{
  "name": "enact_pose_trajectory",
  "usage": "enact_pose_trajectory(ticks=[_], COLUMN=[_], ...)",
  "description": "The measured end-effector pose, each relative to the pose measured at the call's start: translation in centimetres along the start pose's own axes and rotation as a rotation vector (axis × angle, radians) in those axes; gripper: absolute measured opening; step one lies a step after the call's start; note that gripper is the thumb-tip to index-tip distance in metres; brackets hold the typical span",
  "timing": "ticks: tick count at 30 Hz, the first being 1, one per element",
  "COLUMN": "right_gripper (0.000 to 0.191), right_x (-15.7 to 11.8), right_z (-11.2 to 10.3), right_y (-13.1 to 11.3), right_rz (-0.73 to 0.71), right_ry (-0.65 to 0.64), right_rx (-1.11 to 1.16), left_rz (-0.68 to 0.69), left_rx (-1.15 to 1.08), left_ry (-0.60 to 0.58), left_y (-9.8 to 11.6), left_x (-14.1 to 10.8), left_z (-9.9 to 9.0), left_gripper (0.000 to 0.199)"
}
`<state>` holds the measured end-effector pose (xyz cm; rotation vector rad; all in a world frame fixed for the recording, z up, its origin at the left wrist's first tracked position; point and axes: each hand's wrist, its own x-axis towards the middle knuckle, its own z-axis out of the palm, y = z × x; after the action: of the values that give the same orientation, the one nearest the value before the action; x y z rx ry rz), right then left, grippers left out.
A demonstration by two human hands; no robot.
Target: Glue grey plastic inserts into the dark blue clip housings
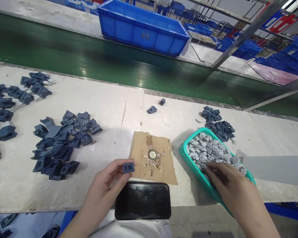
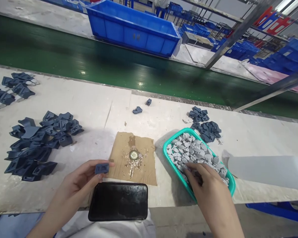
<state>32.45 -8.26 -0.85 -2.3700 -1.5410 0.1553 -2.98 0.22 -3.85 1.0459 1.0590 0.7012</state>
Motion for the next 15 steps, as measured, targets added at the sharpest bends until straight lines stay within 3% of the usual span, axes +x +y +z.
enact_pose_trajectory(ticks=[3, 8, 12, 15], right_gripper=[0.042, 0.020, 0.016, 0.012], right_x=[-0.4, -1.6, -2.0, -1.7], right_z=[-0.7, -0.5, 1.3, 2.7], right_y=[-1.3, -5.0, -7.8, -9.4], right_rz=[0.045, 0.036, 0.068, -0.002], right_ry=[0.054, 0.147, 0.102, 0.025], right_rx=[0.121, 0.541, 0.758, 0.866], left_rz=[0.026, 0.066, 0.062, 0.078], left_rx=[0.056, 0.022, 0.002, 0.016], left_ry=[0.024, 0.034, 0.043, 0.037], left_y=[-0.5, -0.2, 0.7, 1.2], left_x=[0.0, 0.1, 0.3, 0.3], left_z=[0.2, 0.9, 1.3, 1.6], left_gripper=[0.032, 0.029, 0.018, 0.015])
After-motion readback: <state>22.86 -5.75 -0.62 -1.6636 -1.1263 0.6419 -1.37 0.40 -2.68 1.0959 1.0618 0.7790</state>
